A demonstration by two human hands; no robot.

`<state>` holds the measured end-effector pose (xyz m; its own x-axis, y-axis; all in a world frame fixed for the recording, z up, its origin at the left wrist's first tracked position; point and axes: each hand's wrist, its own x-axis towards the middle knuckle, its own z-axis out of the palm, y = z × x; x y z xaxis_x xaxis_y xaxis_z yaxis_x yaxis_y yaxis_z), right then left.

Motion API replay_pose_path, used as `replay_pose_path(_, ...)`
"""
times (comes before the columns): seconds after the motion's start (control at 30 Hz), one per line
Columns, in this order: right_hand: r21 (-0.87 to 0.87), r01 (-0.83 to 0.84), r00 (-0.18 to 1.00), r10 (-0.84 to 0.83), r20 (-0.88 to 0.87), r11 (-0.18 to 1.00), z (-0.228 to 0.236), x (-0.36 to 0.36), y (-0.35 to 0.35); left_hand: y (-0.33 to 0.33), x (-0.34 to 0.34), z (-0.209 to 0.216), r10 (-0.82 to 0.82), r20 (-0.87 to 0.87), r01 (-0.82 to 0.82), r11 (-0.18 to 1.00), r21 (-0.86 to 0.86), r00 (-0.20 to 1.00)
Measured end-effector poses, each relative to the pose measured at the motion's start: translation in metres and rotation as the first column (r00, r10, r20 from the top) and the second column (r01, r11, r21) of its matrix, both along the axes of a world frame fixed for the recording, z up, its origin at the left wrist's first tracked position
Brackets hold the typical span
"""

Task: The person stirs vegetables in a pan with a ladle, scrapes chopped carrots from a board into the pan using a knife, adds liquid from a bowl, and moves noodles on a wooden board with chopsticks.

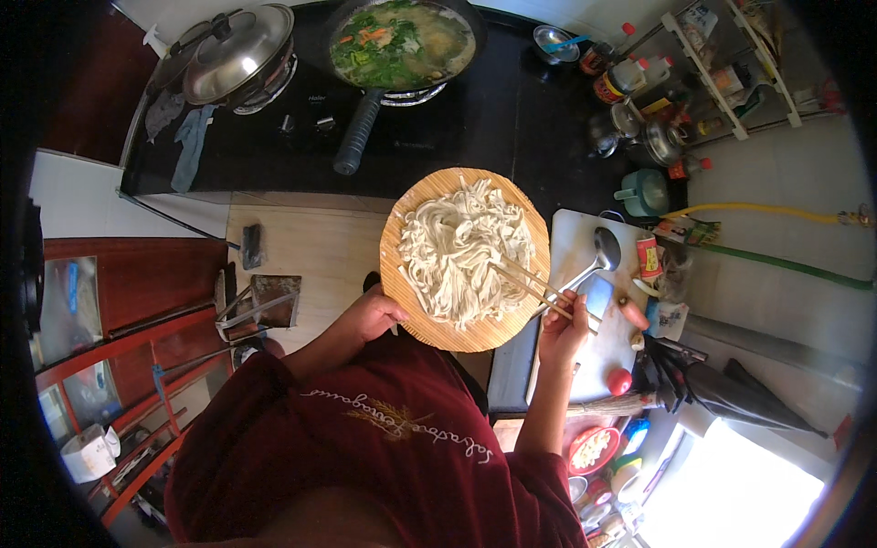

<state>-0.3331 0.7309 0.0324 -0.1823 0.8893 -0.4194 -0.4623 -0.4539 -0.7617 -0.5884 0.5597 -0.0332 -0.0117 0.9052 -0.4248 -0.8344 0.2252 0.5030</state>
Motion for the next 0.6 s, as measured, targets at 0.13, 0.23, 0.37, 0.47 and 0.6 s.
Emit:
replay_pose_path(0.13, 0.006, -0.033, 0.999, 0.033, -0.041, 0.999, 0.008, 0.003, 0.003, 0.000, -0.002, 0.002, 0.006, -0.006, -0.006, 1.000, 0.000, 1.000)
replay_pose_path(0.23, 0.017, -0.070, 0.997, 0.071, -0.039, 0.997, 0.011, 0.002, 0.000, 0.000, -0.001, 0.005, 0.029, 0.000, -0.030, 0.999, 0.012, 1.000)
replay_pose_path(0.37, -0.009, -0.087, 0.994, 0.086, -0.072, 0.996, 0.012, 0.003, -0.004, 0.000, -0.001, 0.007, 0.061, 0.033, -0.062, 0.998, 0.033, 0.998)
replay_pose_path(0.47, 0.038, -0.138, 0.984, 0.142, -0.111, 0.990, 0.015, 0.008, 0.001, 0.001, -0.005, 0.018, 0.024, 0.029, -0.026, 0.998, 0.055, 0.999)
replay_pose_path(0.6, 0.024, -0.133, 0.989, 0.134, -0.057, 0.991, 0.022, 0.006, 0.000, -0.001, -0.005, 0.018, 0.031, -0.027, -0.030, 0.998, 0.053, 0.999)
